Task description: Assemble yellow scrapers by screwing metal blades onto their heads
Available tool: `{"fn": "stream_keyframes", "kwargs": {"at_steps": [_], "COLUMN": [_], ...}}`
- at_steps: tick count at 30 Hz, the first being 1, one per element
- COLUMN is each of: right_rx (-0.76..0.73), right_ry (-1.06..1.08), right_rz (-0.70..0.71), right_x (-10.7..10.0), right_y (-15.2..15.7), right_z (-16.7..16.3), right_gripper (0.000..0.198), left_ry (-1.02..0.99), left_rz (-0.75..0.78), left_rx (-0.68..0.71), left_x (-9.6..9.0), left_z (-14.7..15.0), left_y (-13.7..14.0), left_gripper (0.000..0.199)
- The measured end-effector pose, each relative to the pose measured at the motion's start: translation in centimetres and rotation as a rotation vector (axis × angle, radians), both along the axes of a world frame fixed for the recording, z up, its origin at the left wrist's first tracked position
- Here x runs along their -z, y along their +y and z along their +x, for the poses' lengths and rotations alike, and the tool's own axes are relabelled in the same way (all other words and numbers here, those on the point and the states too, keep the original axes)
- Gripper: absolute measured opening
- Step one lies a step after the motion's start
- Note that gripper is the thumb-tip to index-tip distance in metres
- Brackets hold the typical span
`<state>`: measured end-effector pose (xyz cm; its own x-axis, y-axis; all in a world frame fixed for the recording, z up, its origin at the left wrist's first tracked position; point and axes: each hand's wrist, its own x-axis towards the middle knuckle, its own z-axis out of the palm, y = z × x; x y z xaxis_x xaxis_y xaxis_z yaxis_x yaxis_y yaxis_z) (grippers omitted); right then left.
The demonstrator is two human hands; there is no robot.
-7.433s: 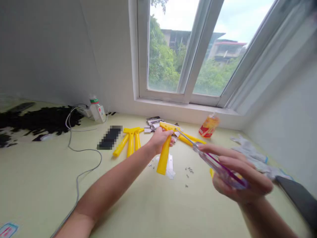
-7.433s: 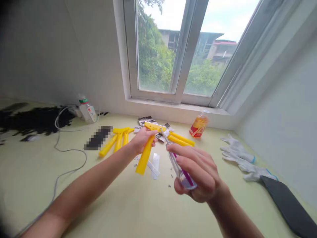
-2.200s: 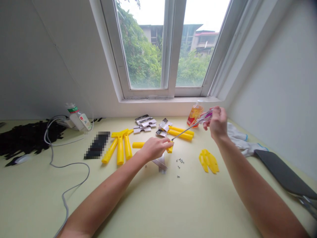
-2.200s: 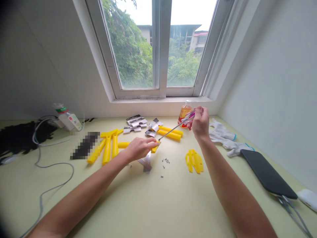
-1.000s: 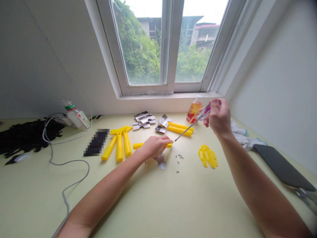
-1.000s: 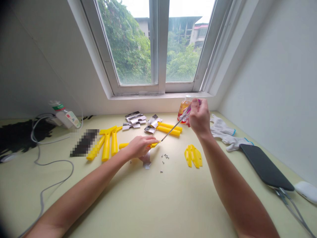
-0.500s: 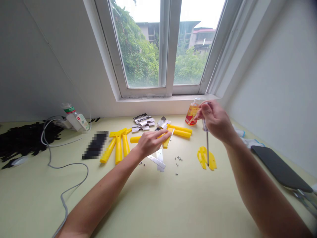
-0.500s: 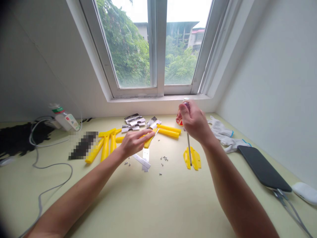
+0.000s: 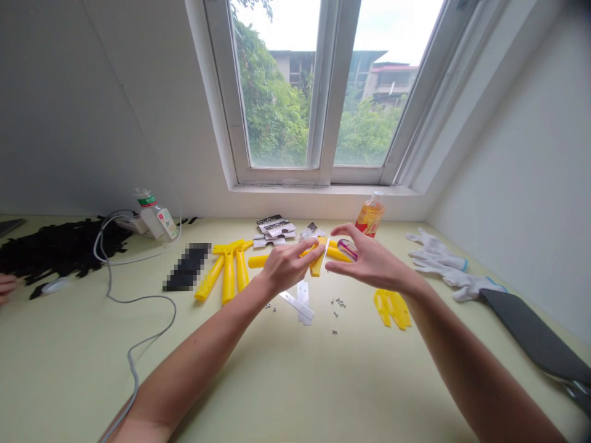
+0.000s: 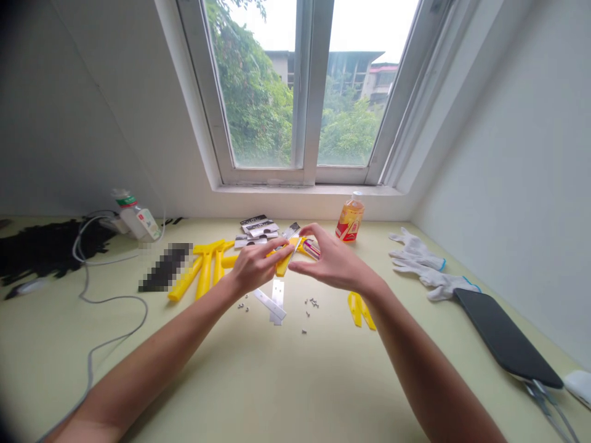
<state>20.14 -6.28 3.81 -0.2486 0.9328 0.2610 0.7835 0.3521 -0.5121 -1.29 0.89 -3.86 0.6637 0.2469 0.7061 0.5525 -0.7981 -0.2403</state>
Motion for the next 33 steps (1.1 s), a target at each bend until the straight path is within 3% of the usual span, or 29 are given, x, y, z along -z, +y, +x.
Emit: {"fn": "stream_keyframes", "kwargs": {"at_steps": [4, 10, 20, 33], "right_rx": [-0.017, -0.062, -0.104, -0.150], "right_ry": [-0.043, -0.081, -0.092, -0.030], "right_rz": [0.022, 0.006, -0.023, -0.036], "right_x": [0.8, 1.4, 1.6, 2.6], "right_y": [-0.3, -0.4, -0.1, 0.7], "right_z": [-0.9, -1.5, -1.4, -1.0], "right_gripper": [0.073, 0.081, 0.070, 0.073], "left_ry": [0.020, 0.075, 0.138, 0.146], "left_rz": [0.028, 0.018, -0.004, -0.082], "left_rx": [-0.005, -0.051, -0.082, -0.087], "left_x": [0.0, -0.2, 0.1, 0.7], "left_z": [0.1, 0.4, 0.6, 0.7], "left_y": [-0.2, -0.7, -0.8, -0.7], "left_gripper": [0.038, 0.036, 0.035, 0.042]}}
